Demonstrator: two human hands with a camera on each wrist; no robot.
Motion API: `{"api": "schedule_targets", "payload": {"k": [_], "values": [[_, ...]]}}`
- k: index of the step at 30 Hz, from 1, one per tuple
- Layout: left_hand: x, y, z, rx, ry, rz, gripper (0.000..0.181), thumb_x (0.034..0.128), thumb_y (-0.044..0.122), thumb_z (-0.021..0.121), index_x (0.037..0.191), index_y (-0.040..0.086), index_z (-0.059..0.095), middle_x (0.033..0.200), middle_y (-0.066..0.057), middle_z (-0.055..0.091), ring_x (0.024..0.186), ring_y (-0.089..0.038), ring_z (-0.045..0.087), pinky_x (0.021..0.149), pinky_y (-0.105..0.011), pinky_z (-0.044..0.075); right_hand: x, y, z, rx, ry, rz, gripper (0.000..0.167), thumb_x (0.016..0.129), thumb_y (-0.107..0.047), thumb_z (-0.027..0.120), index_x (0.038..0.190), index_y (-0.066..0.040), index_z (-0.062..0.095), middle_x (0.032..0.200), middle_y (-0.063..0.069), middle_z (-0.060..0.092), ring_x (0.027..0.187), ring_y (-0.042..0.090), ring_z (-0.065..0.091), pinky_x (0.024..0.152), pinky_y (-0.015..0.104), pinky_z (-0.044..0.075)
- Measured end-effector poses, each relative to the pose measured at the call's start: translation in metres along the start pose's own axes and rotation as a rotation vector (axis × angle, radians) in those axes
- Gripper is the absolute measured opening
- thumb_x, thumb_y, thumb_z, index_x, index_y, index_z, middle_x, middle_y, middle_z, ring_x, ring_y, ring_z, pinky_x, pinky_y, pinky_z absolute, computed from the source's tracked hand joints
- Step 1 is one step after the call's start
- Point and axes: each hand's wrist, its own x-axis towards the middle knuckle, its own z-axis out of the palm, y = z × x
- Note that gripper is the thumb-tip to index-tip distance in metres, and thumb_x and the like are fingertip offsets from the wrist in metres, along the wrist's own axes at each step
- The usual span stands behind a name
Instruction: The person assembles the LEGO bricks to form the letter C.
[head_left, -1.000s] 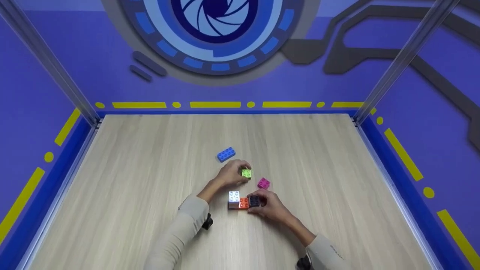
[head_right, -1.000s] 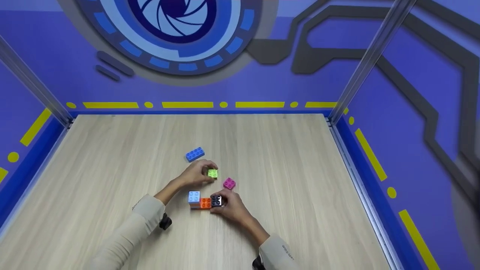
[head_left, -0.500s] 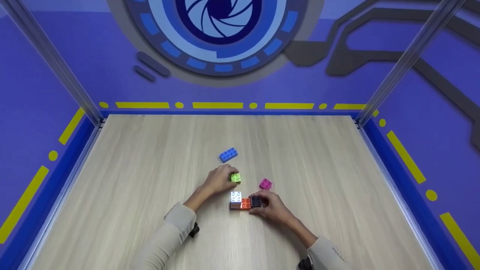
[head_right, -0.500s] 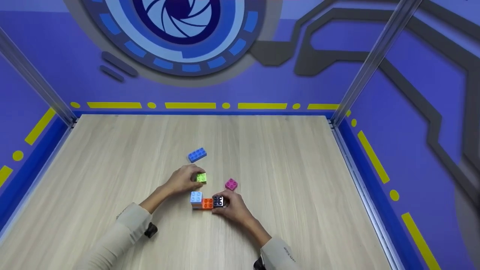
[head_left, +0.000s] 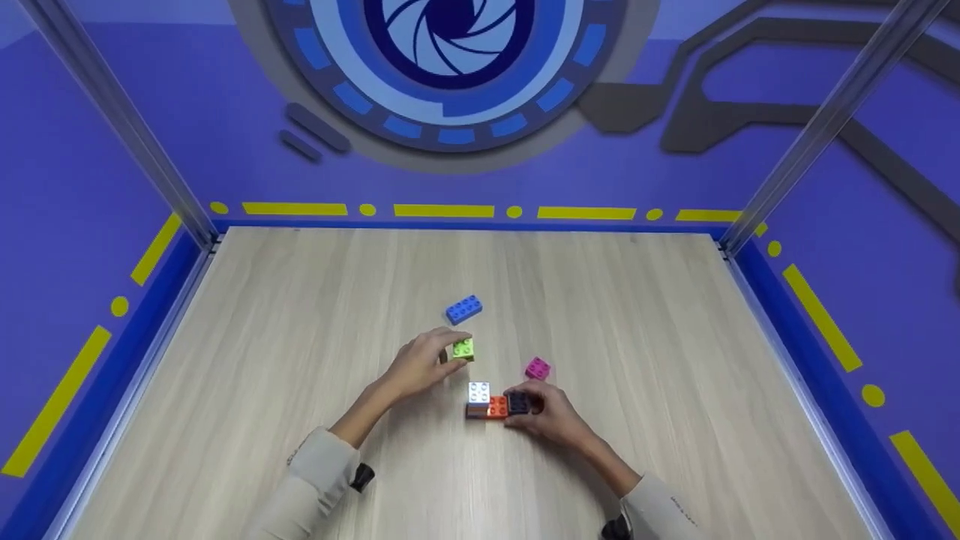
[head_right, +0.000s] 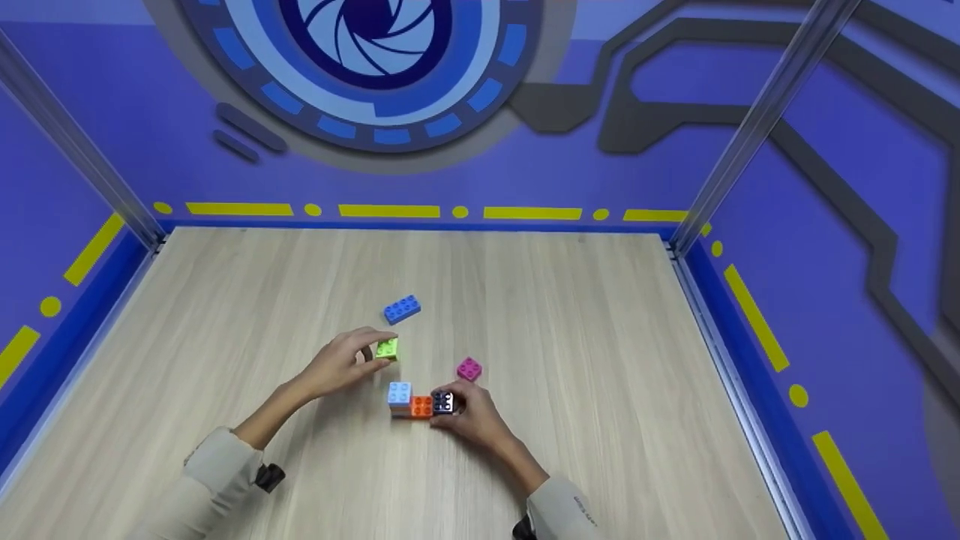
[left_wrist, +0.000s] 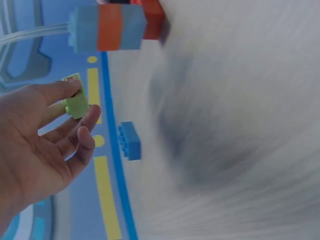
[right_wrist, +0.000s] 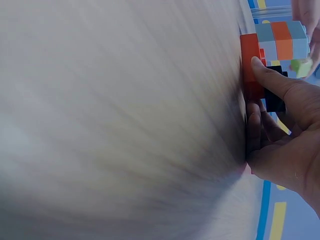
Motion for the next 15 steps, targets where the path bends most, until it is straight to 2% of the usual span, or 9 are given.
{"api": "schedule_targets", "payload": {"k": [7, 15], "values": [[-0.014, 0.014, -0.007, -0.058, -0.012, 0.087, 0.042, 0.096, 0.023, 0.072, 0.136, 0.011, 0.065, 0.124, -0.006, 0.072, 0.086, -0.015, 0.066, 0.073, -0.028, 0.052, -0.001, -0.001, 0.0, -0.008, -0.013, 0.015, 0.041, 0.08, -0.016, 0.087, 0.118, -0.01, 0.073, 0.115, 0.009, 0.072, 0.109, 0.02, 0.062, 0.096, 0.027, 0.044], [-0.022, 0.023, -0.004, -0.084, -0.059, 0.1, 0.041, 0.0922, 0.021, 0.076, 0.131, 0.013, 0.068, 0.117, -0.004, 0.074, 0.085, -0.018, 0.068, 0.07, -0.022, 0.047, -0.001, -0.008, 0.001, 0.006, 0.002, 0.014, 0.041, 0.079, -0.008, 0.086, 0.118, -0.005, 0.072, 0.115, 0.012, 0.071, 0.108, 0.028, 0.062, 0.095, 0.033, 0.047]]}}
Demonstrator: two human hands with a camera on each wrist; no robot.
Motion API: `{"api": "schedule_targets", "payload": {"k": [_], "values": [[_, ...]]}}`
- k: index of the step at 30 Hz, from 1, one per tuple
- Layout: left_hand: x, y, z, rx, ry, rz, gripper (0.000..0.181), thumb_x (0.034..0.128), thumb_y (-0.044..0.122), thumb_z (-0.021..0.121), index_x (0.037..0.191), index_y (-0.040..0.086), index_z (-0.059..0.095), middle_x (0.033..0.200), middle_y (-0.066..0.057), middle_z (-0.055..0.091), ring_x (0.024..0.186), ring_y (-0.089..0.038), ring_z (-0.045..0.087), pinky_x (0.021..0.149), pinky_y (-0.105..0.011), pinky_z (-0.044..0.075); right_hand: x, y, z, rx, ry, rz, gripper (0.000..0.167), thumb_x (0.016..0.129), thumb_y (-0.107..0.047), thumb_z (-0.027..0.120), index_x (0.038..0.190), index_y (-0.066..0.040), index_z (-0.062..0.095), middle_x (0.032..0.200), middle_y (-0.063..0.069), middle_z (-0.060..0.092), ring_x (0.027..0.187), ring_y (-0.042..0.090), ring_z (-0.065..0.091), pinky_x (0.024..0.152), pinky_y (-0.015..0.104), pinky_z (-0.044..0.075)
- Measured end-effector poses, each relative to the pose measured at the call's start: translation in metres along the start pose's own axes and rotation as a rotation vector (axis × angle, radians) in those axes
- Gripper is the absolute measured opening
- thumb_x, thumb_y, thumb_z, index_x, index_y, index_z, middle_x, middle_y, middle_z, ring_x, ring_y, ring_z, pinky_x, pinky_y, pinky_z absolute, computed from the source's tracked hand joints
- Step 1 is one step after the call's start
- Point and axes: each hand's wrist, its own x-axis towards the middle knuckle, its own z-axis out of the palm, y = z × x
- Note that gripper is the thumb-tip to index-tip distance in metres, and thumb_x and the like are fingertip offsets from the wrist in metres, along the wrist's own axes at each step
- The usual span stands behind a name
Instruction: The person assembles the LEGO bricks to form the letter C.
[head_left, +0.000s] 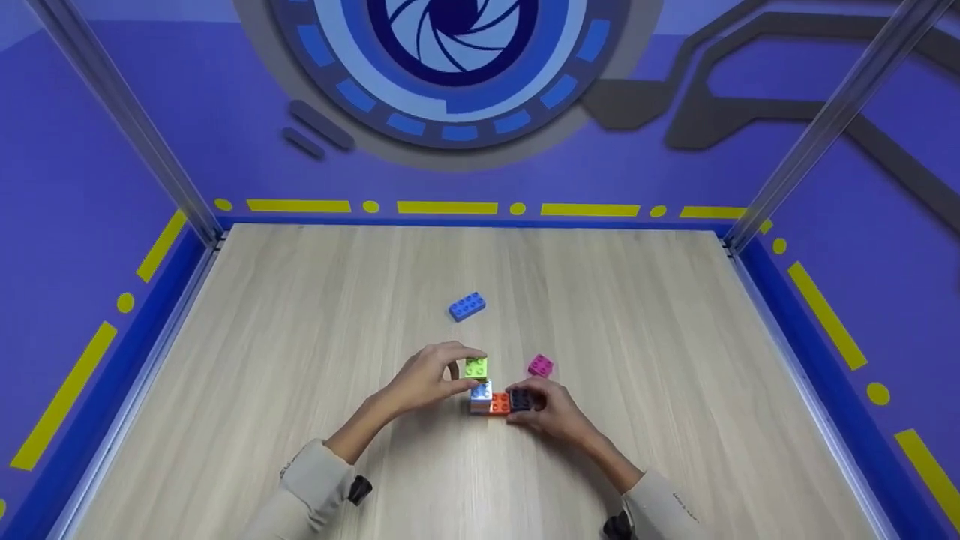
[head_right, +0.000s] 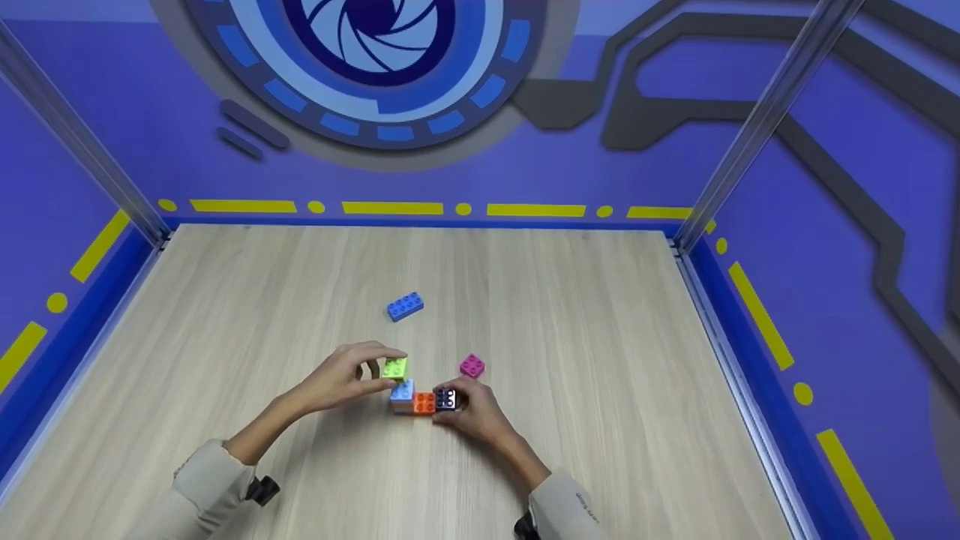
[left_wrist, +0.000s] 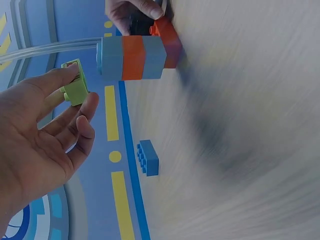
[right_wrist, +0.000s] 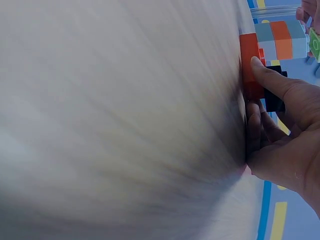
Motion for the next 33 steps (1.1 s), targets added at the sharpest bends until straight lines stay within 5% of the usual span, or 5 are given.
{"api": "schedule_targets", "payload": {"k": [8, 18, 25, 33], "values": [[-0.002, 0.0, 0.007, 0.003, -0.053, 0.025, 0.039, 0.0915, 0.019, 0.077, 0.129, 0.01, 0.069, 0.114, -0.005, 0.075, 0.083, -0.018, 0.069, 0.069, -0.021, 0.048, 0.002, 0.005, -0.001, 0.032, -0.01, 0.012, 0.04, 0.08, -0.014, 0.087, 0.117, -0.008, 0.072, 0.115, 0.009, 0.071, 0.106, 0.019, 0.061, 0.093, 0.026, 0.045], [-0.002, 0.0, 0.015, -0.02, -0.024, 0.036, 0.04, 0.0855, 0.016, 0.082, 0.123, 0.009, 0.072, 0.107, -0.006, 0.074, 0.083, -0.023, 0.07, 0.071, -0.022, 0.049, 0.001, 0.009, -0.001, 0.005, -0.022, -0.008, 0.04, 0.081, -0.016, 0.087, 0.116, -0.008, 0.072, 0.112, 0.008, 0.071, 0.102, 0.011, 0.059, 0.091, 0.023, 0.045], [0.0, -0.002, 0.013, -0.062, -0.027, -0.016, 0.039, 0.0829, 0.016, 0.084, 0.12, 0.01, 0.075, 0.101, -0.005, 0.075, 0.08, -0.019, 0.07, 0.074, -0.035, 0.057, 0.004, 0.008, -0.001, 0.019, -0.015, -0.023, 0.04, 0.08, -0.016, 0.087, 0.116, -0.008, 0.073, 0.112, 0.01, 0.071, 0.103, 0.015, 0.06, 0.092, 0.025, 0.045], [0.003, -0.001, 0.017, -0.011, -0.027, -0.033, 0.039, 0.0814, 0.023, 0.086, 0.119, 0.014, 0.077, 0.096, -0.002, 0.074, 0.074, -0.016, 0.068, 0.064, -0.02, 0.047, 0.003, 0.012, -0.002, 0.02, -0.023, -0.02, 0.04, 0.079, -0.016, 0.088, 0.116, -0.009, 0.073, 0.113, 0.01, 0.072, 0.105, 0.015, 0.061, 0.095, 0.025, 0.044]]}}
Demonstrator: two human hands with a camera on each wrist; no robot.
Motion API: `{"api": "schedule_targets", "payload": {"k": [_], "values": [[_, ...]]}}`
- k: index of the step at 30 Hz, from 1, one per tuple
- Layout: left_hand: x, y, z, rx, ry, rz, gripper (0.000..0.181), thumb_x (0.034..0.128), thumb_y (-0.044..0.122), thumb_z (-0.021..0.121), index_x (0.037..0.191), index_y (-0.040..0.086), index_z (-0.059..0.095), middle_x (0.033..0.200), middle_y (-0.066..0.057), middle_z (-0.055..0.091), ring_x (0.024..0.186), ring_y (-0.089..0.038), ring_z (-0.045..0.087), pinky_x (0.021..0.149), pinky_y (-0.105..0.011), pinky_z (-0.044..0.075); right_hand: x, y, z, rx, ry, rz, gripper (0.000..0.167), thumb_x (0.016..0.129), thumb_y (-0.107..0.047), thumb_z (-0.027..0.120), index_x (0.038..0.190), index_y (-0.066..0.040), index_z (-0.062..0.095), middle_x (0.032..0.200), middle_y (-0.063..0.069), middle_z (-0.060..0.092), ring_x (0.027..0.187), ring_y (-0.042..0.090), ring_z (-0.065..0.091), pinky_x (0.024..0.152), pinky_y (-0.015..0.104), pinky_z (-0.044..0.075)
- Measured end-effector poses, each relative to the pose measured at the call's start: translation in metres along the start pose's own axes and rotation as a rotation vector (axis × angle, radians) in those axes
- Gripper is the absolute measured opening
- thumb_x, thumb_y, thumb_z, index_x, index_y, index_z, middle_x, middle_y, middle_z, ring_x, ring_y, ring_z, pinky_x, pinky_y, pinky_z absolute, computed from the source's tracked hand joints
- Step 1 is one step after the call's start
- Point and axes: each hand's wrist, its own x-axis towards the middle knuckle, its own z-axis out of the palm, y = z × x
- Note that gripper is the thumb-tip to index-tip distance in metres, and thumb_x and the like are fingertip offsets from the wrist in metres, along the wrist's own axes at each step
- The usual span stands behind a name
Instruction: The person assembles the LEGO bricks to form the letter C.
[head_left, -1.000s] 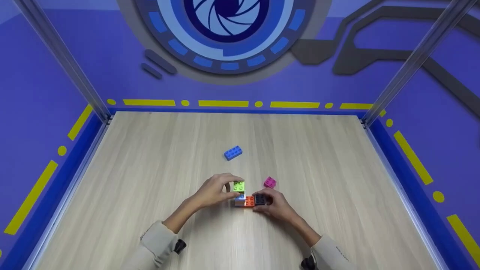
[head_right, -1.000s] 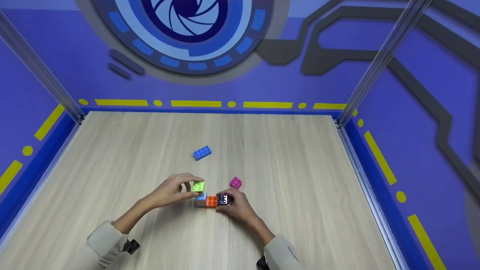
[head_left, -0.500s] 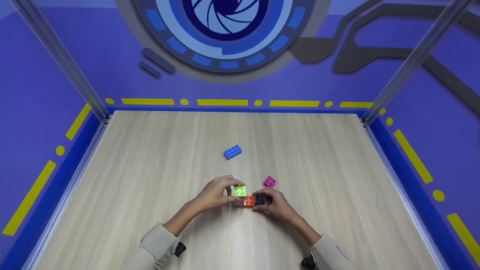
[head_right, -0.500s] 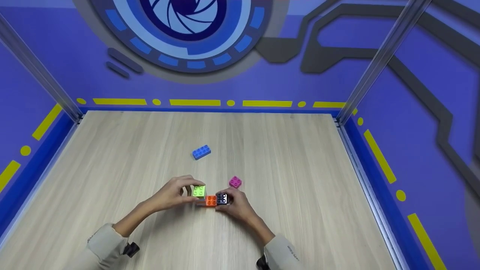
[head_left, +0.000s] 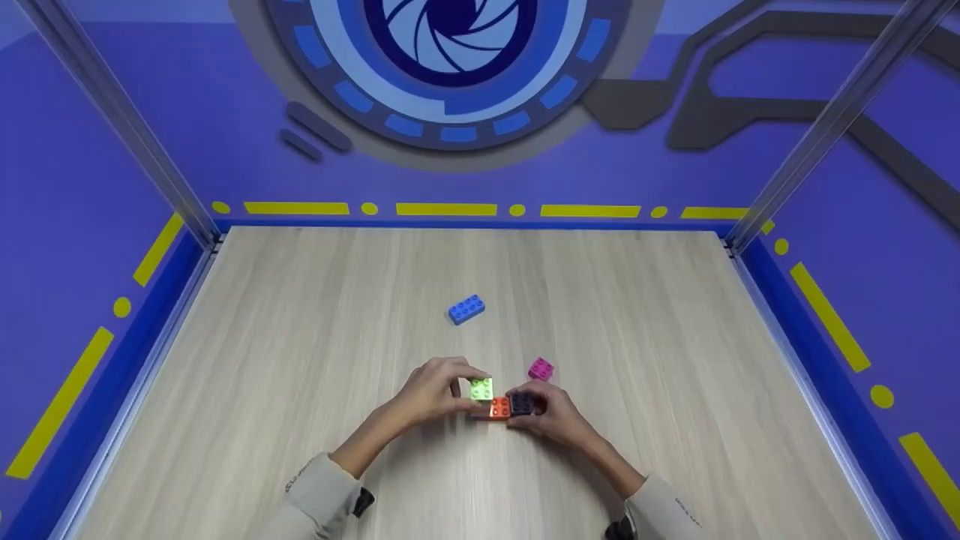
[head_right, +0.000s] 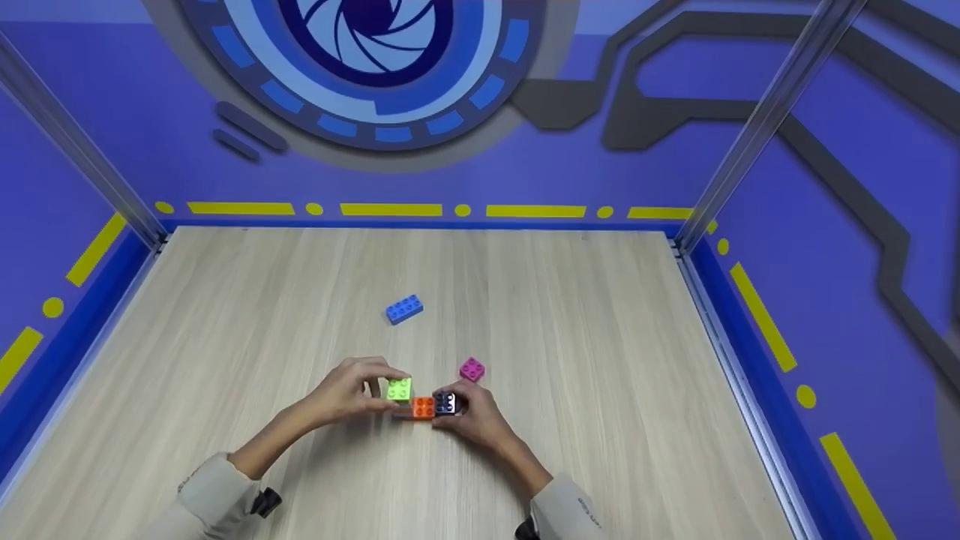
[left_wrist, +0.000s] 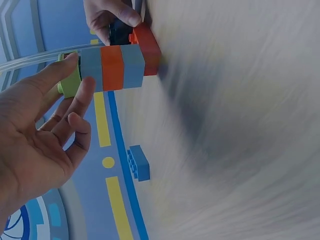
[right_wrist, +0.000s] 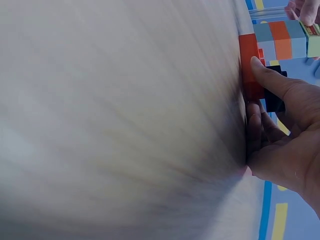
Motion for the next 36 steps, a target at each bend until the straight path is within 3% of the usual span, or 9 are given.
{"api": "schedule_targets", "payload": {"k": [6, 16, 24, 30, 36], "values": [[0.003, 0.004, 0.006, 0.102, 0.002, 0.005, 0.041, 0.0781, 0.026, 0.088, 0.117, 0.018, 0.077, 0.091, -0.001, 0.072, 0.068, -0.003, 0.05, 0.06, -0.018, 0.039, -0.004, 0.003, -0.002, -0.024, 0.003, -0.018, 0.039, 0.079, -0.016, 0.087, 0.115, -0.008, 0.073, 0.112, 0.009, 0.072, 0.105, 0.015, 0.062, 0.096, 0.026, 0.043], [0.011, 0.017, 0.01, 0.227, -0.036, -0.017, 0.043, 0.0748, 0.026, 0.091, 0.115, 0.016, 0.079, 0.086, -0.001, 0.068, 0.069, -0.005, 0.039, 0.058, -0.02, 0.033, -0.007, 0.0, 0.0, -0.005, 0.008, -0.029, 0.04, 0.078, -0.015, 0.088, 0.115, -0.007, 0.073, 0.111, 0.011, 0.072, 0.104, 0.018, 0.062, 0.094, 0.025, 0.043], [0.018, 0.018, 0.014, 0.207, -0.042, -0.019, 0.044, 0.0728, 0.026, 0.092, 0.114, 0.016, 0.08, 0.086, -0.002, 0.069, 0.068, -0.004, 0.039, 0.057, -0.019, 0.031, -0.004, -0.003, 0.007, -0.055, 0.029, -0.008, 0.039, 0.077, -0.003, 0.086, 0.113, 0.0, 0.071, 0.111, 0.016, 0.071, 0.104, 0.027, 0.062, 0.094, 0.026, 0.044], [0.018, 0.016, 0.012, 0.17, -0.018, -0.031, 0.041, 0.0717, 0.024, 0.093, 0.11, 0.017, 0.081, 0.085, -0.004, 0.071, 0.068, -0.003, 0.04, 0.058, -0.02, 0.033, -0.001, -0.005, 0.005, -0.015, 0.006, 0.004, 0.04, 0.078, -0.013, 0.088, 0.115, -0.008, 0.073, 0.113, 0.009, 0.071, 0.106, 0.021, 0.061, 0.095, 0.026, 0.043], [0.016, 0.009, 0.01, 0.146, -0.001, -0.03, 0.039, 0.0711, 0.021, 0.093, 0.109, 0.018, 0.081, 0.083, 0.002, 0.071, 0.067, -0.002, 0.042, 0.058, -0.02, 0.034, -0.001, -0.004, 0.002, -0.003, 0.012, 0.01, 0.039, 0.078, -0.014, 0.089, 0.113, -0.009, 0.074, 0.112, 0.008, 0.072, 0.105, 0.019, 0.06, 0.096, 0.027, 0.042]]}}
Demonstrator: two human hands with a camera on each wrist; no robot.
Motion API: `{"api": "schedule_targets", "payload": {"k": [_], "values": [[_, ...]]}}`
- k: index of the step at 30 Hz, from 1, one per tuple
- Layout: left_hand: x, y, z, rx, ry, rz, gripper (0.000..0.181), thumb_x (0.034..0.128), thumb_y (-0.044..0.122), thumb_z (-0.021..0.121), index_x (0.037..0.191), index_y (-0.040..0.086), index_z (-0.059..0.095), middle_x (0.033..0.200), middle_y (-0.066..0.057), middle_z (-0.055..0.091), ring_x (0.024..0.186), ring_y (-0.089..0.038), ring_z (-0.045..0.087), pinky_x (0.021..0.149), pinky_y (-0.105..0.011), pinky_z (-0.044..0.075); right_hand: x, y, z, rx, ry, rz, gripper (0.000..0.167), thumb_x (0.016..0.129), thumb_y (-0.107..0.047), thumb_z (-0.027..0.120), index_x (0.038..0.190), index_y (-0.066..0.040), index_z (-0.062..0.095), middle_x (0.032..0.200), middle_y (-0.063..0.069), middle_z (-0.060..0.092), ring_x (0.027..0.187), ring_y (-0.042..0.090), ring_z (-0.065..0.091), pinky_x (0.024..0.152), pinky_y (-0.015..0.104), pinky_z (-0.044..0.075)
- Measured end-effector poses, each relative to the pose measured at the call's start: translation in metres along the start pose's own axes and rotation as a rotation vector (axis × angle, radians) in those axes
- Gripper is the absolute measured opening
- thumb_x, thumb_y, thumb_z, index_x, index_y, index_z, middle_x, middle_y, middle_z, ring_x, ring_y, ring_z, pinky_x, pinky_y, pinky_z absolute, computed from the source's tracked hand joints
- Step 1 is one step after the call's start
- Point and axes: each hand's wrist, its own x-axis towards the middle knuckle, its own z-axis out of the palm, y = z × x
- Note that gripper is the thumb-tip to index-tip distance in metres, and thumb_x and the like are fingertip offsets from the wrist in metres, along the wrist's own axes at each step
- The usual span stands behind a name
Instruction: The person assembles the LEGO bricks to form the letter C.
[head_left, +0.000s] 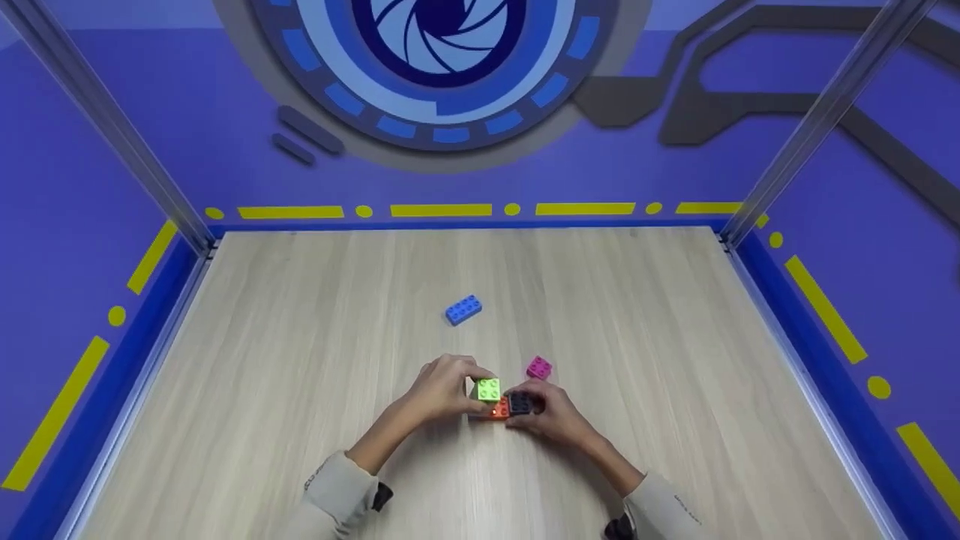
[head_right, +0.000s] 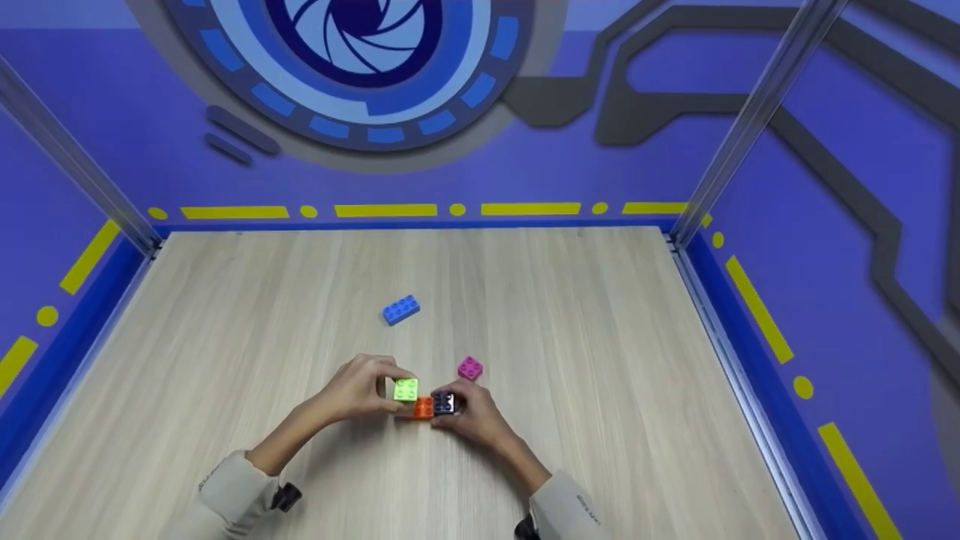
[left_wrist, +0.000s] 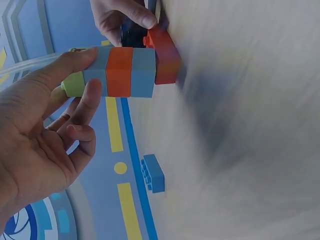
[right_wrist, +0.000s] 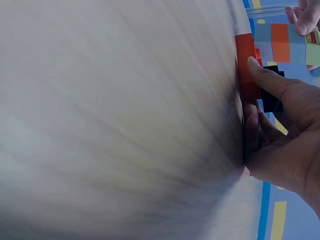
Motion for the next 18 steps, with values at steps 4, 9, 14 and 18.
{"api": "schedule_targets", "payload": {"k": [4, 9, 14, 18], "values": [[-0.004, -0.005, 0.0, -0.035, 0.015, -0.031, 0.04, 0.0688, 0.02, 0.094, 0.107, 0.018, 0.082, 0.084, 0.002, 0.073, 0.07, -0.005, 0.052, 0.062, -0.021, 0.04, 0.0, 0.001, 0.001, -0.008, -0.001, -0.006, 0.039, 0.078, -0.013, 0.088, 0.114, -0.008, 0.074, 0.112, 0.009, 0.072, 0.105, 0.02, 0.061, 0.096, 0.028, 0.043], [-0.008, -0.009, 0.001, -0.069, 0.011, -0.056, 0.041, 0.0687, 0.019, 0.093, 0.108, 0.018, 0.081, 0.089, 0.002, 0.074, 0.082, -0.016, 0.066, 0.07, -0.025, 0.047, -0.001, 0.002, 0.002, 0.011, 0.009, -0.009, 0.041, 0.077, -0.009, 0.088, 0.115, -0.007, 0.074, 0.112, 0.011, 0.072, 0.106, 0.026, 0.063, 0.096, 0.028, 0.043], [-0.009, -0.014, 0.005, -0.103, 0.03, -0.057, 0.041, 0.0684, 0.016, 0.091, 0.108, 0.016, 0.08, 0.089, 0.0, 0.074, 0.084, -0.018, 0.066, 0.075, -0.027, 0.049, 0.001, 0.002, 0.002, 0.02, 0.004, -0.009, 0.043, 0.076, -0.012, 0.089, 0.116, -0.007, 0.074, 0.112, 0.01, 0.072, 0.107, 0.027, 0.064, 0.097, 0.028, 0.043], [-0.01, -0.022, 0.013, -0.159, 0.066, 0.004, 0.04, 0.0713, 0.017, 0.089, 0.109, 0.013, 0.079, 0.091, -0.002, 0.074, 0.084, -0.011, 0.063, 0.078, -0.025, 0.048, 0.0, 0.002, 0.001, 0.017, 0.009, 0.003, 0.042, 0.076, -0.012, 0.089, 0.114, -0.008, 0.074, 0.111, 0.009, 0.073, 0.106, 0.023, 0.063, 0.096, 0.027, 0.043]]}}
